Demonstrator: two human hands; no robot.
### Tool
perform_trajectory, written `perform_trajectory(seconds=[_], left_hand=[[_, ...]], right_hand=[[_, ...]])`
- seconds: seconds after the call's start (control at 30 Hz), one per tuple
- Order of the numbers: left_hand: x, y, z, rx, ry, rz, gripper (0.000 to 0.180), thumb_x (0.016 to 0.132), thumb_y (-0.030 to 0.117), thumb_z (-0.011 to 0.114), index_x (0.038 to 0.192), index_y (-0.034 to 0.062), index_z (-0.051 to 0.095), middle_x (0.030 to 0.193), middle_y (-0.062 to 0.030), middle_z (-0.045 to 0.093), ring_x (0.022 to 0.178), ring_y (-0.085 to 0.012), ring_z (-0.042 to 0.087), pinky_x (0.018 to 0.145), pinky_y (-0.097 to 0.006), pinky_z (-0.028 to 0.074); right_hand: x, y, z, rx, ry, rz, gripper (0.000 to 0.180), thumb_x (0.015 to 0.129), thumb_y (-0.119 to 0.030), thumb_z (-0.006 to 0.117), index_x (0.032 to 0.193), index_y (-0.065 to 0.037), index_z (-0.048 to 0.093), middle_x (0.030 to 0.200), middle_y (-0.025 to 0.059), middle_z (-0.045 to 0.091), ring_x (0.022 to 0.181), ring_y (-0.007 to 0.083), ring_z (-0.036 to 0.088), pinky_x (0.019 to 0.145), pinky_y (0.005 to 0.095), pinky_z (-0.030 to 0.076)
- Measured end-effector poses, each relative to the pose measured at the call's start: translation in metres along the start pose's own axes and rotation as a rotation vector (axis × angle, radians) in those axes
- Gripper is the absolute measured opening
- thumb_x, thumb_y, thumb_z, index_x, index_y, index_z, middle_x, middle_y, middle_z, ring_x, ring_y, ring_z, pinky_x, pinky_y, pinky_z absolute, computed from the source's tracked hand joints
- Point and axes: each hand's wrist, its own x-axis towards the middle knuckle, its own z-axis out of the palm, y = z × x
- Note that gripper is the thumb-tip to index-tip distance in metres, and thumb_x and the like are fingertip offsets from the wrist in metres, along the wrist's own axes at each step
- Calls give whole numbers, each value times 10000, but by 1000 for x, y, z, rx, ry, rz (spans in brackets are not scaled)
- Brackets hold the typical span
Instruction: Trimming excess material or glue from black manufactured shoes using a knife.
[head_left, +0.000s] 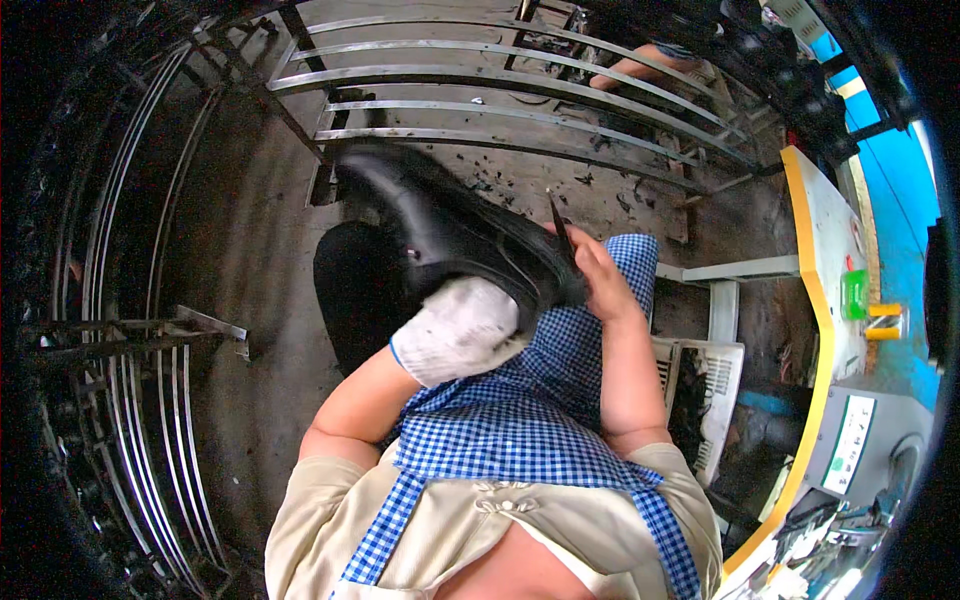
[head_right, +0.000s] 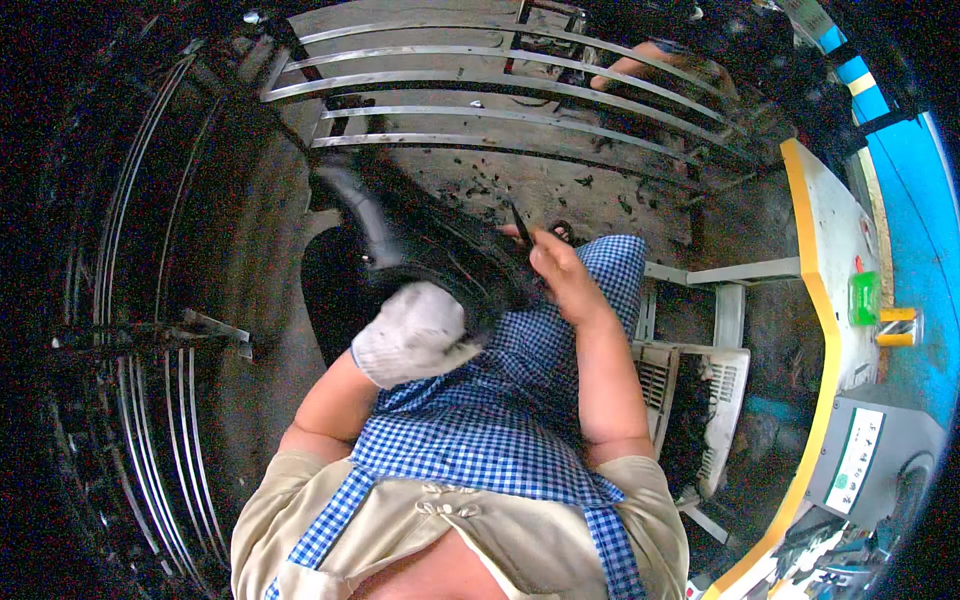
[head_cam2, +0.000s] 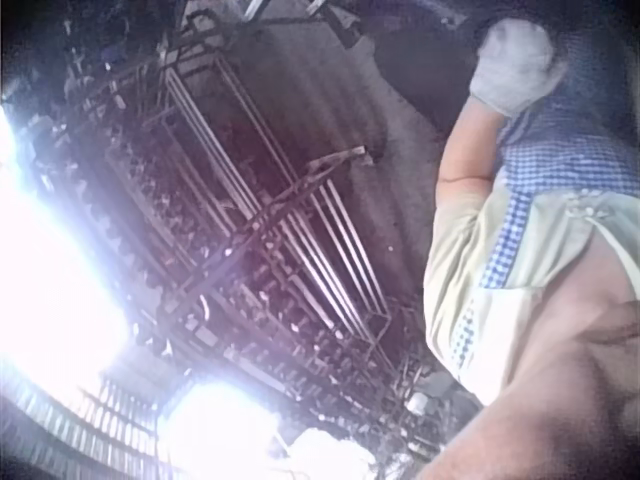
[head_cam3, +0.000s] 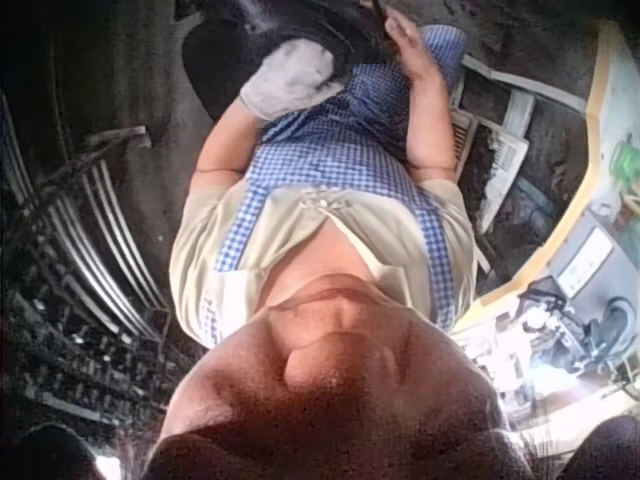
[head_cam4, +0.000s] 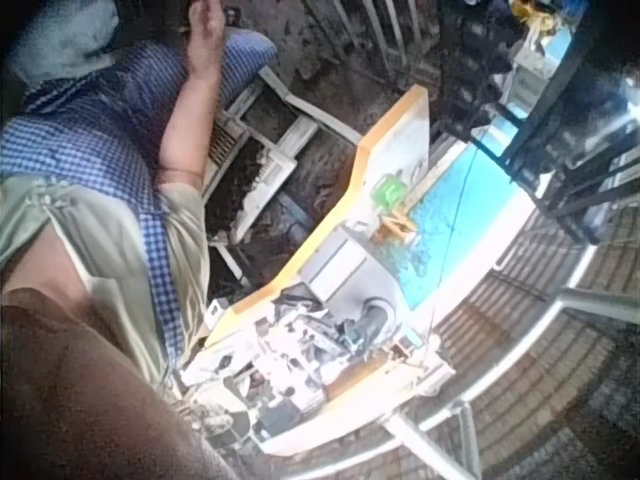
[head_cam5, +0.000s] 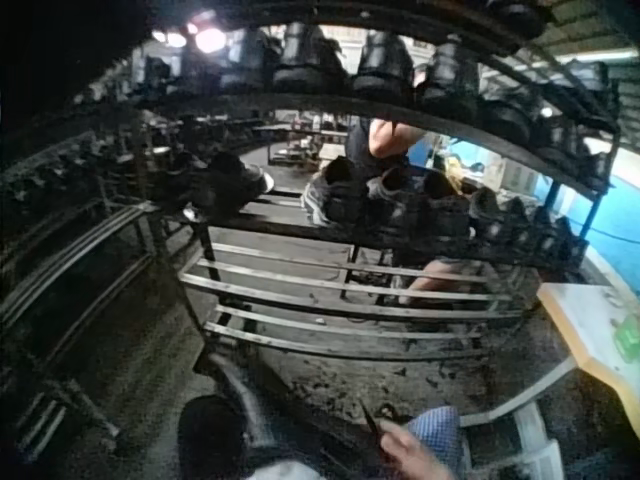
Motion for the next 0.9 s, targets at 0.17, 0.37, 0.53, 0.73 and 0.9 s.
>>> perform_trajectory(seconds=[0.17,0.37,0.53,0.73,0.9], left_hand=[[-3,12,9,38,-188,-34,198,700,206,677,784,48,592,753,-118,582,701,-298,596,634,-390,490],[-10,-10,-35,-663,237,-88,202,722,110,664,907,33,634,923,-143,650,902,-311,621,817,-387,495],[-21,-68,-11,-475,737,-667,373,883,102,558,1245,48,486,1221,-103,531,1064,-231,549,933,-345,442],[-17,-83,-9,-1645,997,-793,447,934,297,492,1288,29,444,1223,-137,531,1074,-272,544,934,-380,444],[-14,-81,-20,-772,766,-916,567,828,202,656,1292,-21,419,1148,-115,565,1031,-205,541,914,-322,440]], right_hand=[[-11,29,13,339,-78,156,621,885,-404,534,1360,-28,395,1337,119,482,1247,229,443,1045,354,339],[-18,79,15,698,38,274,699,842,-372,562,1390,-14,317,1364,127,446,1208,268,478,1006,383,390],[-22,36,41,442,8,116,791,789,-389,608,1393,16,297,1371,144,423,1241,244,437,1024,353,354],[-33,61,34,498,-245,248,744,832,-384,591,1396,10,306,1398,134,394,1273,236,394,1063,363,293],[-22,83,11,-49,85,210,448,858,-177,612,1257,-23,477,1169,88,571,1057,172,537,888,299,432]])
